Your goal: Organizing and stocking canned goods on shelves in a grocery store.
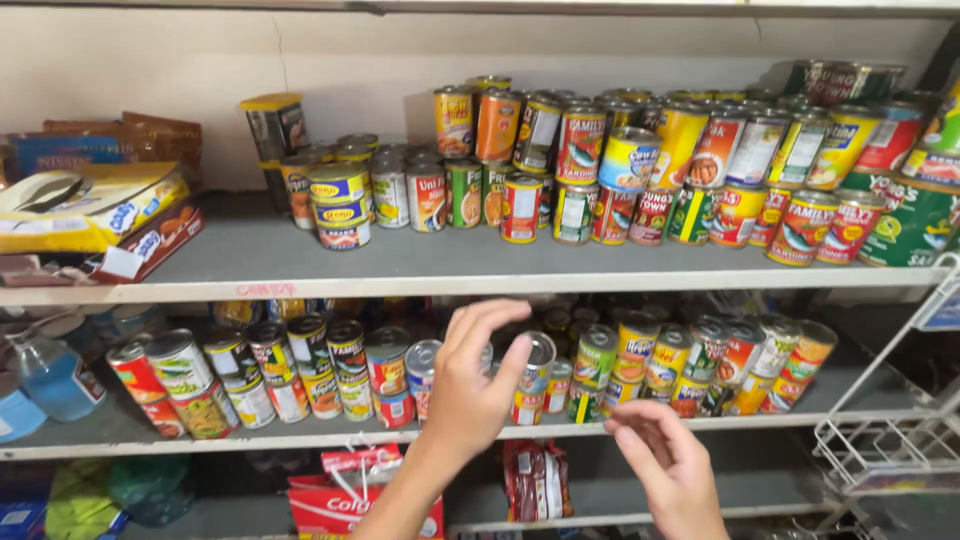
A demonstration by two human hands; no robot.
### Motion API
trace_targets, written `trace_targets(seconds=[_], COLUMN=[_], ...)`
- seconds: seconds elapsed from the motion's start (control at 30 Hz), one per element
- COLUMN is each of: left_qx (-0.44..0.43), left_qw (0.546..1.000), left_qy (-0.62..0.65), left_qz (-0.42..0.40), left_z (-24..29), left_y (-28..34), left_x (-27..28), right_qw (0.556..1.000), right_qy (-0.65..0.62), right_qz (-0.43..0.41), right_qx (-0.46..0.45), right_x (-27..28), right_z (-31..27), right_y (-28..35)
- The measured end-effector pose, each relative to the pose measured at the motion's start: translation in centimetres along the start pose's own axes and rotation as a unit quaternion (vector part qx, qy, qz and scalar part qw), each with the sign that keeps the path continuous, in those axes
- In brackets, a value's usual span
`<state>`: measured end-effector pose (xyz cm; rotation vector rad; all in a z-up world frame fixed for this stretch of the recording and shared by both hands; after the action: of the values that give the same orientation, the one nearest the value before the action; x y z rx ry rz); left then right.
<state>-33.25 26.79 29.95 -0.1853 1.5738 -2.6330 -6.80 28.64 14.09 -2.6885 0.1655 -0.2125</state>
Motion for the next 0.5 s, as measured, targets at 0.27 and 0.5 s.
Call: trace_targets(seconds=[0.27, 0.5], left_qx=[-0.073, 0.008], left_qw=[0.989, 0.976], left_qy=[-0.113, -0.217], left_qz=[0.06, 0.029], left_z=[-5.4, -10.7], left_y=[-9.4, -13.2], left_x=[-3.3, -6.0], right_qw=[0.931, 0.842], right_qy=[0.268, 0.328], right_qz=[0.074, 0.142], right_qx=[0.235, 0.404], right_x=[-2.2, -4.2], right_z=[-11.6, -15.9], right_y=[-10.4, -15.7])
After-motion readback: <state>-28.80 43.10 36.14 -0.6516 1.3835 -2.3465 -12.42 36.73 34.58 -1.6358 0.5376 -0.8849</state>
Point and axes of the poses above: each hand's wrist, its own y-axis away from the middle knuckle, its own x-axis out of the back of the hand, z = x × y, the point moved 8 cm from there along -y, towards the middle knuckle, and after that the axes turned 10 degrees about y, right-handed, at the moved point
